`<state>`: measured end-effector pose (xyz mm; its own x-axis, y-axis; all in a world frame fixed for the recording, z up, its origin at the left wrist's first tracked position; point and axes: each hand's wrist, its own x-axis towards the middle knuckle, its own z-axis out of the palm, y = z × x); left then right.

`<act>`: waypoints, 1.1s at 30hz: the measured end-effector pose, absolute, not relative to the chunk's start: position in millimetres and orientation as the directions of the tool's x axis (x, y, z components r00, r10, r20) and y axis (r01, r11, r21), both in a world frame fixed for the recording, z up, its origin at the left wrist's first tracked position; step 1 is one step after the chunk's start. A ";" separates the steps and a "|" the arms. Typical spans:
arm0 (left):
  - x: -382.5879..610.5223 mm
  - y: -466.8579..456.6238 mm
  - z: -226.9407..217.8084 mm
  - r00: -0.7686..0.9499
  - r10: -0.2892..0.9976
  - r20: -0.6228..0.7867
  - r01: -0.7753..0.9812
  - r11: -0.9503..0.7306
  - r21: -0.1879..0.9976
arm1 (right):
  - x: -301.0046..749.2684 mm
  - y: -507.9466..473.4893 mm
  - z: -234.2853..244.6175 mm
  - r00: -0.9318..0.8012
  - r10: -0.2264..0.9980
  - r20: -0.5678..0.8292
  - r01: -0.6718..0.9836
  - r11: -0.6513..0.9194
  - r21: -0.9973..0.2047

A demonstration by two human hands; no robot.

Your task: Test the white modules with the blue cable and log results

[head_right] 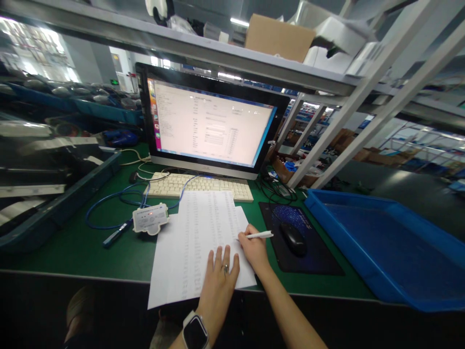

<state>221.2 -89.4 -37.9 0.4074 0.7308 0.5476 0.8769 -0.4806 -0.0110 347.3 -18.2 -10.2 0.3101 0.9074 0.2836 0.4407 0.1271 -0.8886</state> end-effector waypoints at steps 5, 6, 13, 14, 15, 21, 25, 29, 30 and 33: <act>225.1 -87.4 -48.4 0.382 0.713 0.588 0.886 -0.464 -0.012 | 354.4 -16.3 -15.3 0.438 0.868 0.233 0.294 0.106 -0.950; 226.8 -86.4 -51.9 0.365 0.706 0.607 0.892 -0.452 -0.010 | 355.6 -15.9 -16.3 0.456 0.861 0.225 0.263 0.111 -0.958; 236.0 -75.2 -73.8 0.310 0.630 0.712 0.913 -0.406 -0.038 | 358.0 -12.5 -20.5 0.482 0.858 0.175 0.171 0.104 -0.980; 236.2 -74.1 -75.0 0.311 0.620 0.720 0.913 -0.406 -0.045 | 358.1 -12.4 -20.7 0.480 0.861 0.167 0.172 0.095 -0.981; 236.3 -73.3 -75.8 0.310 0.611 0.728 0.913 -0.405 -0.050 | 358.3 -12.3 -20.7 0.480 0.862 0.162 0.173 0.088 -0.981; 237.8 -69.2 -80.7 0.283 0.563 0.776 0.924 -0.377 -0.063 | 358.5 -12.6 -20.2 0.482 0.863 0.153 0.193 0.066 -0.979; 238.7 -66.7 -84.1 0.291 0.560 0.776 0.923 -0.378 -0.073 | 357.3 -13.0 -18.0 0.488 0.858 0.161 0.217 0.060 -0.974; 239.2 -64.5 -83.1 0.268 0.508 0.819 0.927 -0.368 -0.075 | 357.7 -12.7 -18.8 0.477 0.863 0.165 0.222 0.064 -0.973; 239.4 -63.9 -82.8 0.265 0.495 0.828 0.928 -0.364 -0.080 | 358.5 -12.4 -20.1 0.471 0.865 0.171 0.223 0.071 -0.972; 239.9 -61.6 -83.3 0.265 0.469 0.843 0.931 -0.353 -0.096 | 361.6 -11.1 -24.8 0.463 0.868 0.179 0.220 0.083 -0.972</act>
